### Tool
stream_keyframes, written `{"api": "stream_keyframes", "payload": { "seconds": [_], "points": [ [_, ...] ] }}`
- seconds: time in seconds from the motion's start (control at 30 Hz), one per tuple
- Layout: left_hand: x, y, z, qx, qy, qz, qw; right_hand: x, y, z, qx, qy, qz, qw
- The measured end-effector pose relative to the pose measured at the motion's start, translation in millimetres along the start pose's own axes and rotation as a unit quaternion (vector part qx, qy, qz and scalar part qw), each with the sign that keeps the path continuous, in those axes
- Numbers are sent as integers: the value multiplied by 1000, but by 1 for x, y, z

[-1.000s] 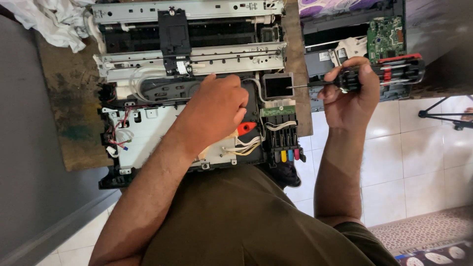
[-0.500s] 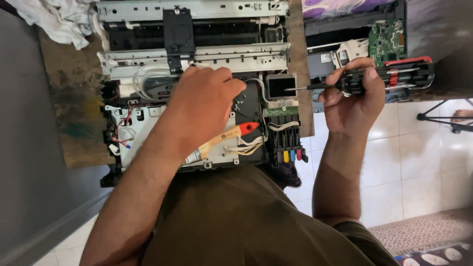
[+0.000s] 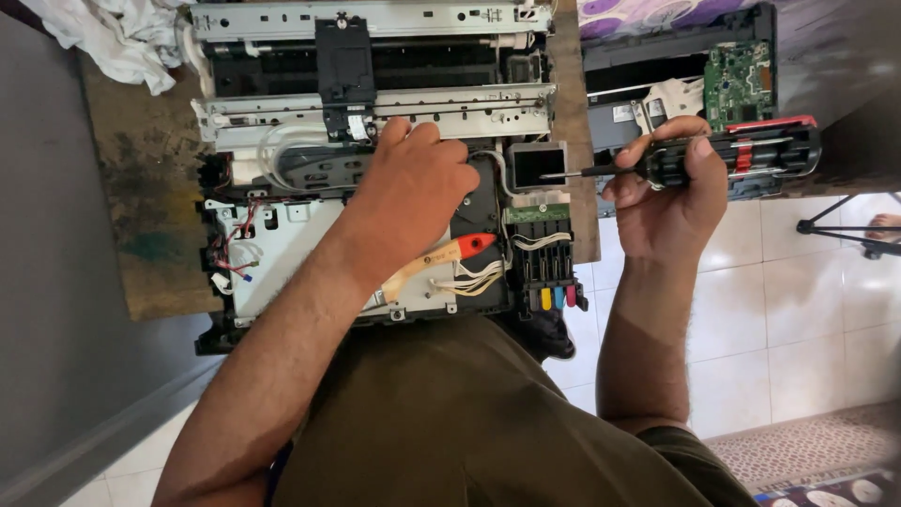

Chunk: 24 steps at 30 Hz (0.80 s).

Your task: Removing a main circuit board from a printer by unscrewing it, cleaning with a brush, and disconnecting ribbon cables.

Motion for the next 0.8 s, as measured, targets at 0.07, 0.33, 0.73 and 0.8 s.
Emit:
{"api": "stream_keyframes", "payload": {
  "seconds": [0.07, 0.33, 0.73, 0.8],
  "points": [
    [0, 1, 0, 2, 1, 6, 1000, -1, 0, 0, 1, -3, -1, 1000],
    [14, -43, -24, 142, -8, -70, 987, 1, -5, 6, -39, -25, -67, 997],
    [25, -104, -74, 173, -132, -397, 892, -14, 225, -42, -394, 48, -256, 882],
    [23, -112, -91, 274, -135, -404, 862, -12, 236, -40, -382, 39, -370, 846]
  ]
}}
Point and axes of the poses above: each hand's wrist, its own z-axis towards the middle knuckle, its own y-axis out of the palm, x = y × z, the point moved 7 cm from there along z, towards the middle knuckle, and after that the axes turned 13 degrees about y, right-handed, at the moved point
